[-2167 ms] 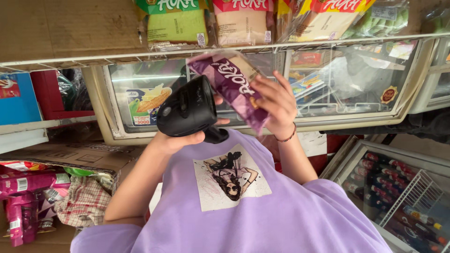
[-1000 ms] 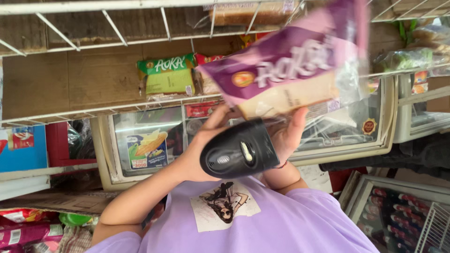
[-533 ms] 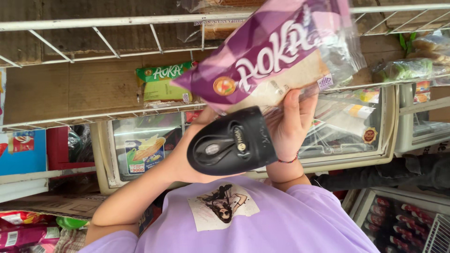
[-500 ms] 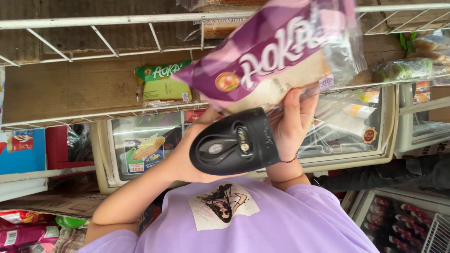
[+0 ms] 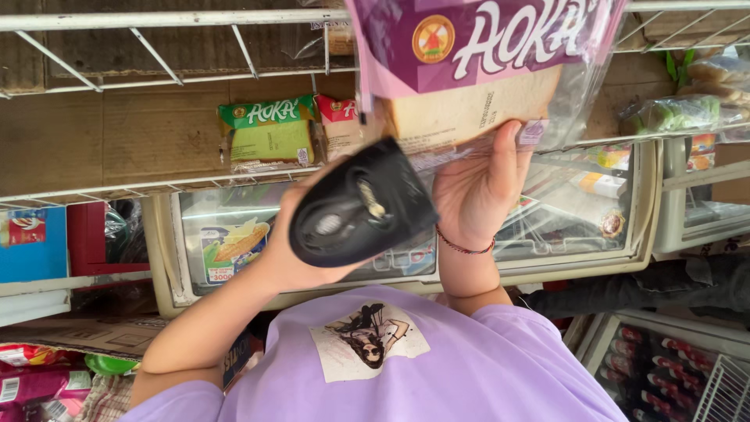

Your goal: The person scans several packaged food items using a handheld barcode scanner and places them onto a metal shelf in a store.

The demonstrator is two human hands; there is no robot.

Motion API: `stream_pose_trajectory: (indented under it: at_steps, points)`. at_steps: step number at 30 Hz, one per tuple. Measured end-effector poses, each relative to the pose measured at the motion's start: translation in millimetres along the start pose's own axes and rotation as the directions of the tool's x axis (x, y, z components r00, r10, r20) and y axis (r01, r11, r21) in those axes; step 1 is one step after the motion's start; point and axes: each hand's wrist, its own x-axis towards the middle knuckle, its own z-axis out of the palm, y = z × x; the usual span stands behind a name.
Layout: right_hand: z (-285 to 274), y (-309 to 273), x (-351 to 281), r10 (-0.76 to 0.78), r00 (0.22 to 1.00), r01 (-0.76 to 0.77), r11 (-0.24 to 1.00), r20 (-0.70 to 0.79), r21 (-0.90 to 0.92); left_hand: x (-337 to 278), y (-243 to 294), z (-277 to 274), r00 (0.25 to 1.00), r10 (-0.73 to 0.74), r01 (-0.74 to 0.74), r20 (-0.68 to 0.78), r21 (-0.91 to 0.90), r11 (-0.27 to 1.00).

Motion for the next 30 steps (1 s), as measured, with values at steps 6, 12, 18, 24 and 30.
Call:
stream_pose_trajectory:
  at_steps: [6, 12, 18, 24, 30]
  points:
    - [-19, 3, 21, -0.118, 0.988, 0.128, 0.988, 0.103, -0.087, -3, 2, -13, 0.986, 0.146, -0.133, -0.075, 0.156, 0.979]
    - [-19, -9, 59, -0.188, 0.956, 0.260, 0.898, 0.226, -0.355, 13, 18, -28, 0.975, 0.193, -0.169, -0.109, 0.197, 0.966]
    - [10, -22, 89, -0.198, 0.941, 0.322, 0.778, 0.275, -0.539, 37, 24, -36, 0.970, 0.195, -0.136, -0.146, 0.339, 0.931]
    - [16, -22, 98, -0.368, 0.873, 0.487, 0.681, 0.320, -0.547, 50, 23, -37, 0.956, 0.246, -0.194, -0.159, 0.286, 0.938]
    - [0, -17, 114, -0.437, 0.832, 0.544, 0.519, 0.342, -0.659, 57, 22, -36, 0.949, 0.254, -0.193, -0.190, 0.287, 0.938]
